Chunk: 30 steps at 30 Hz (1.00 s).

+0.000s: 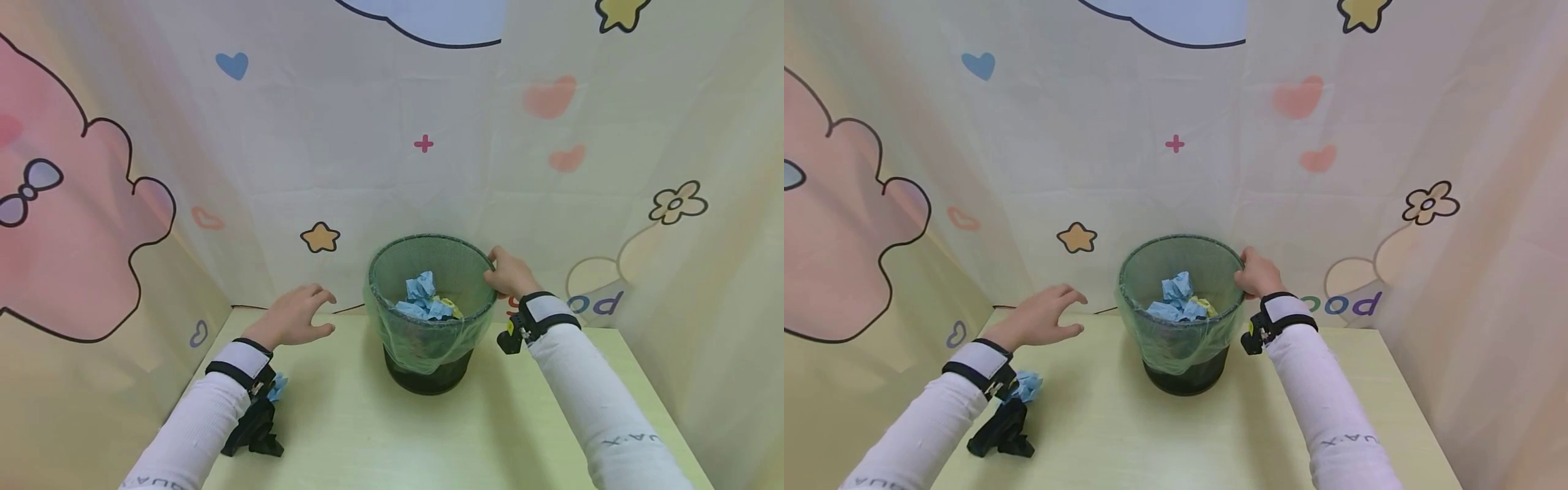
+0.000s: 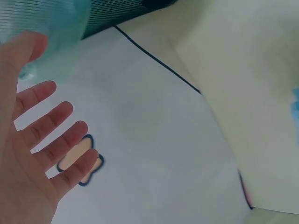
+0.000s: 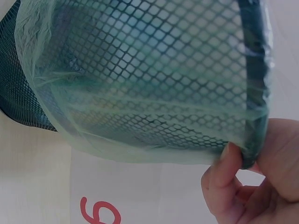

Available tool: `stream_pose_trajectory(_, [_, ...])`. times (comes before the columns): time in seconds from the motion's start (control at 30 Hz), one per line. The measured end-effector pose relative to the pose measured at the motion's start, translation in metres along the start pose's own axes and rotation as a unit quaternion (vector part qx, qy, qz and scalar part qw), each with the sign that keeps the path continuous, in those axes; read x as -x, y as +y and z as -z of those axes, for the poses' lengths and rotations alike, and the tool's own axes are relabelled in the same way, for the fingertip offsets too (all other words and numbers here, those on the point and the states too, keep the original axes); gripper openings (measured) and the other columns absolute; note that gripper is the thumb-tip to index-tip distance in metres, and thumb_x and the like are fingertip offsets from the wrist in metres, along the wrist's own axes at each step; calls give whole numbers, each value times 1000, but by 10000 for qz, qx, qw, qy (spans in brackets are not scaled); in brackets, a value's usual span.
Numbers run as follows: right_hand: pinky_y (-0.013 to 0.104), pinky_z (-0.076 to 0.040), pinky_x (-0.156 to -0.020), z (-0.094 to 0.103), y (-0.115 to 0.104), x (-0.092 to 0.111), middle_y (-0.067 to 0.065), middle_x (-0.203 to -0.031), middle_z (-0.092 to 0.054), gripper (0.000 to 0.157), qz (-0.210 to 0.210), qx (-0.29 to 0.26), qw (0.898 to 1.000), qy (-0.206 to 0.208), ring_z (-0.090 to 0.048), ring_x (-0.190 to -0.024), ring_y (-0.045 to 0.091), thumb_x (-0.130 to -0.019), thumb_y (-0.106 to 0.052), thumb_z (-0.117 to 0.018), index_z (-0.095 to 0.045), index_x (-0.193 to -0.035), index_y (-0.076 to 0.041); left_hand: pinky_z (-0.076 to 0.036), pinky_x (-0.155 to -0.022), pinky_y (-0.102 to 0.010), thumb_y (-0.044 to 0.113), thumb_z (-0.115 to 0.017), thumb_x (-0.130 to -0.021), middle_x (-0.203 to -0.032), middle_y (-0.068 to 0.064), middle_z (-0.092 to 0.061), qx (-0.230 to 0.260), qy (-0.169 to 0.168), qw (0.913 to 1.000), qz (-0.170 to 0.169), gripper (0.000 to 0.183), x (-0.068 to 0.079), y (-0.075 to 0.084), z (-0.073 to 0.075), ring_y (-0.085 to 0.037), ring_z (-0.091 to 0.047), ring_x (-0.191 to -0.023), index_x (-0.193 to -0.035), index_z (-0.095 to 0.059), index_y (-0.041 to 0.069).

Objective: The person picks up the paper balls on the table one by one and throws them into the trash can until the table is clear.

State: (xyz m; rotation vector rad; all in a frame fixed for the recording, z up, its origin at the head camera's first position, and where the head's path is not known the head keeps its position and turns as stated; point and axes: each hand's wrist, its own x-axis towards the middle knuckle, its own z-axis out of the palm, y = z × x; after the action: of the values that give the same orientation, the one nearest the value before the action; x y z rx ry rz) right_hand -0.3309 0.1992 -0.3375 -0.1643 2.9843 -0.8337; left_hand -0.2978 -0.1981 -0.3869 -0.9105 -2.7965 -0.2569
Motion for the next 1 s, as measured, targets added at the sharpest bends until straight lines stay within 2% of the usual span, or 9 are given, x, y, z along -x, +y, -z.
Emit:
stream_pose_trajectory(0.2, [31, -55, -54, 0, 1, 0, 28, -100, -55, 36, 11, -11, 10000, 6, -60, -56, 18, -87, -8, -42, -37, -121, 6, -49, -85, -44, 35, -67, -81, -111, -10, -56, 59, -170, 9992, 369, 43, 16, -19, -18, -28, -54, -101, -116, -57, 11])
stream_pose_trajectory(0.37, [27, -53, -50, 0, 2, 0, 29, -101, -55, 36, 75, 7, 10000, 32, -60, -55, 18, -87, -8, -42, -37, -120, 5, -50, -81, -44, 37, -68, -80, -111, -11, -55, 71, -471, 9956, 803, 46, 26, -33, -30, -28, -55, -98, -116, -56, 10])
stream_pose_trajectory(0.67, [25, -52, -48, -1, 2, 0, 30, -103, -55, 36, 55, 0, 10000, 82, -60, -54, 17, -87, -8, -41, -37, -120, 5, -49, -78, -52, 36, -68, -80, -117, -18, -52, 282, -992, 9817, 1600, 52, 41, -51, -42, -35, -53, -103, -121, -54, 7])
stream_pose_trajectory(1.0, [24, -50, -49, -2, 1, 0, 28, -102, -56, 37, -52, 52, 9999, 110, -59, -55, 17, -87, -7, -41, -37, -121, 5, -50, -75, -54, 38, -69, -77, -120, -21, -50, 380, -1110, 9702, 2120, 60, 54, -67, -65, -40, -53, -103, -124, -51, 6])
